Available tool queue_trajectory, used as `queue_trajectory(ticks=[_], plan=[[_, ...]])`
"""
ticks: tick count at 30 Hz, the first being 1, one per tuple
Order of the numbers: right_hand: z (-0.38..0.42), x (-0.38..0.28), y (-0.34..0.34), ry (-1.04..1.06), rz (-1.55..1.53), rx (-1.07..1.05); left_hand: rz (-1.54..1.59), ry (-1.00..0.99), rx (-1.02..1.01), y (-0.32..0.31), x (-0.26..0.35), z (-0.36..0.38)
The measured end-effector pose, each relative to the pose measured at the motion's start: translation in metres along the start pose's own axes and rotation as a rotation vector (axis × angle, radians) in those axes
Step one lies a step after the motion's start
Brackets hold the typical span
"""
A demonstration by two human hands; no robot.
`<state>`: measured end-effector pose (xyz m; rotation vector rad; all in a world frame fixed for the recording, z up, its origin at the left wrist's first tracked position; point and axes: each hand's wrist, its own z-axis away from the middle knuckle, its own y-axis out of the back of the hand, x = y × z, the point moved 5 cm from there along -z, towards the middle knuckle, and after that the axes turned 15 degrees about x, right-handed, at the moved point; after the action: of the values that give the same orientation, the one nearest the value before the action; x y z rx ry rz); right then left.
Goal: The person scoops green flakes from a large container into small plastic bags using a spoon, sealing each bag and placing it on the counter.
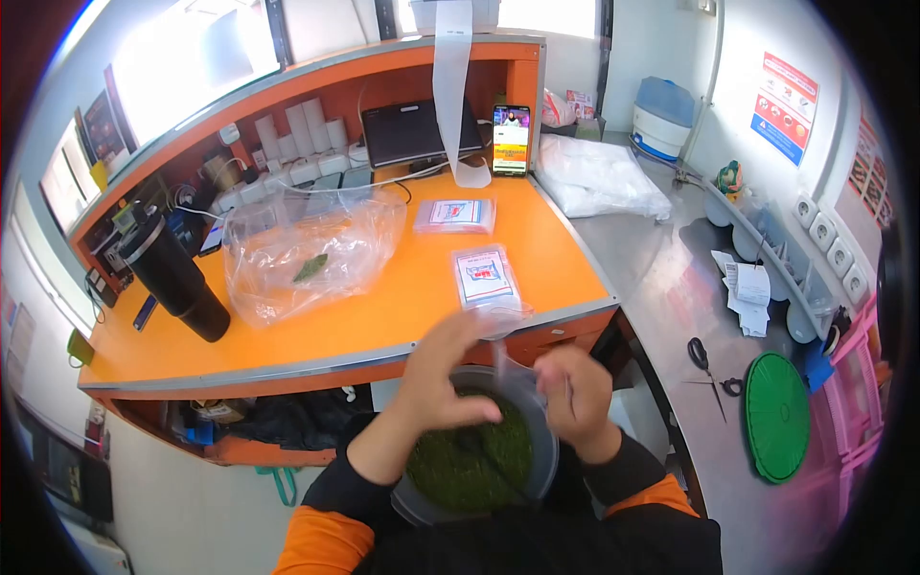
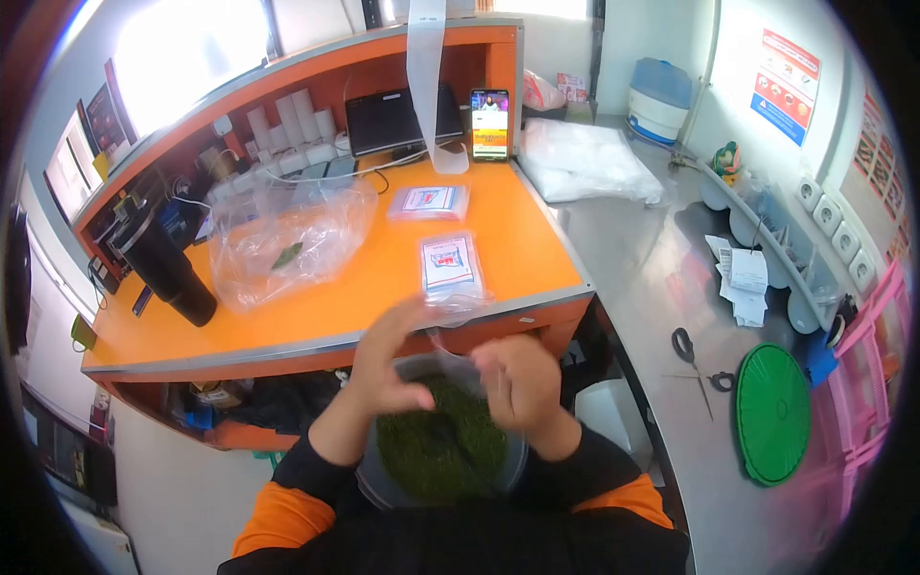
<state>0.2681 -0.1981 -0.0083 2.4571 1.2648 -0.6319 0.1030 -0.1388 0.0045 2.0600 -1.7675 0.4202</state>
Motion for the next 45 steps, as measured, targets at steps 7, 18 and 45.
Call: queue_trajectory(ticks=[7, 18, 45], plan=[[0.054, 0.01, -0.008, -0.626, -0.21, -0.212, 0.53, 0.768, -0.493, 0.004, 0.012, 0.096], [0.078, -0.006, -0.029, -0.437, -0.114, -0.743, -0.009, 0.441, -0.661, 0.017, 0.008, 0.113], [0.098, -0.023, -0.038, -0.182, 0.002, -1.197, 0.33, 0.81, -0.453, 0.033, 0.008, 0.129]])
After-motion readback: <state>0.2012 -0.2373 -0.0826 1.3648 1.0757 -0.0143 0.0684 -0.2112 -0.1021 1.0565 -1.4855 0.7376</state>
